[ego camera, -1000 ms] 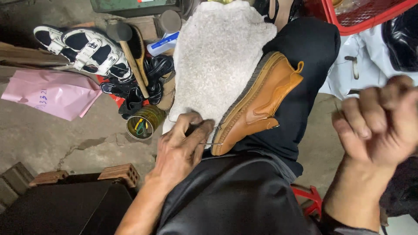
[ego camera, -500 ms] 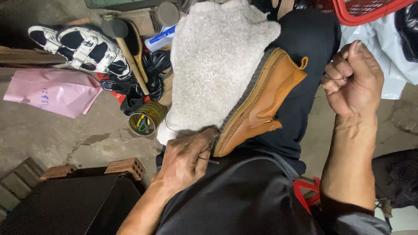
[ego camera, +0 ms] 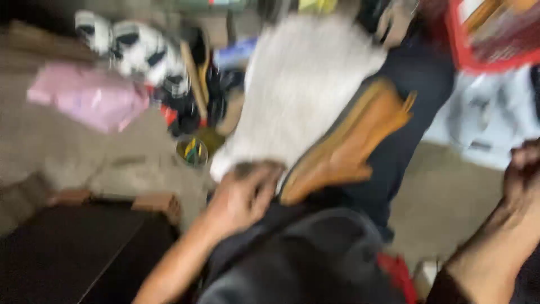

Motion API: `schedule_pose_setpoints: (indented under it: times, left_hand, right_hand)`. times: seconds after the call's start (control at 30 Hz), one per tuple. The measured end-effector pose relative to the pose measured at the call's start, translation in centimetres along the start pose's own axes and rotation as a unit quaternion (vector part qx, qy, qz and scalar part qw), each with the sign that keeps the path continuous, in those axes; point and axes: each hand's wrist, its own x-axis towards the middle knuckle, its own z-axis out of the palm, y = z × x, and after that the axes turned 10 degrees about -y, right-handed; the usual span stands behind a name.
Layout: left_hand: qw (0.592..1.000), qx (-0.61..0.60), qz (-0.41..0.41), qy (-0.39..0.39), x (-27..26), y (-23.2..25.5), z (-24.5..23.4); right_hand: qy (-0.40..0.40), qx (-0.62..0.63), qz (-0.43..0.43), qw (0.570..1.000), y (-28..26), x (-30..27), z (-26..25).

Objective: Hand-sewing the sole of a leather shoe using a needle and thread.

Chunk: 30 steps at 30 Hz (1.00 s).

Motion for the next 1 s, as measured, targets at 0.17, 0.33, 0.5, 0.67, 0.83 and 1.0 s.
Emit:
schedule_pose_setpoints:
  times: [0.17,0.33,0.5,0.67,0.83,1.0]
  left_hand:
    - [0.991,0.029,0.088,0.094,0.7,0.2,-2.3]
    - [0.982,0.06,0.063,0.168,0.9,2.5,-4.6]
    - [0.989,0.045,0.116,0.086,1.6,2.7,-2.3]
    - [0.959,-0.202,0.158,-0.12,4.1,6.2,-0.1]
    - [0.948,-0.268,0.077,-0.156,3.9,6.1,0.8]
    - [0.964,-0.233,0.0,-0.128,2.5,3.3,-1.2]
  right_hand:
    - [-0.054,-0.452,-0.231,0.86,-8.4,-8.1,19.4]
    - [-0.13,-0.517,-0.304,0.789,-13.1,-15.3,27.4]
    - [-0.166,-0.506,-0.319,0.784,-14.4,-18.4,32.1]
    - [-0.307,-0.446,-0.246,0.804,-13.6,-20.8,35.4]
    - [-0.3,-0.384,-0.198,0.85,-12.8,-21.5,34.2]
    - [-0.258,-0.352,-0.19,0.879,-12.1,-21.0,32.5]
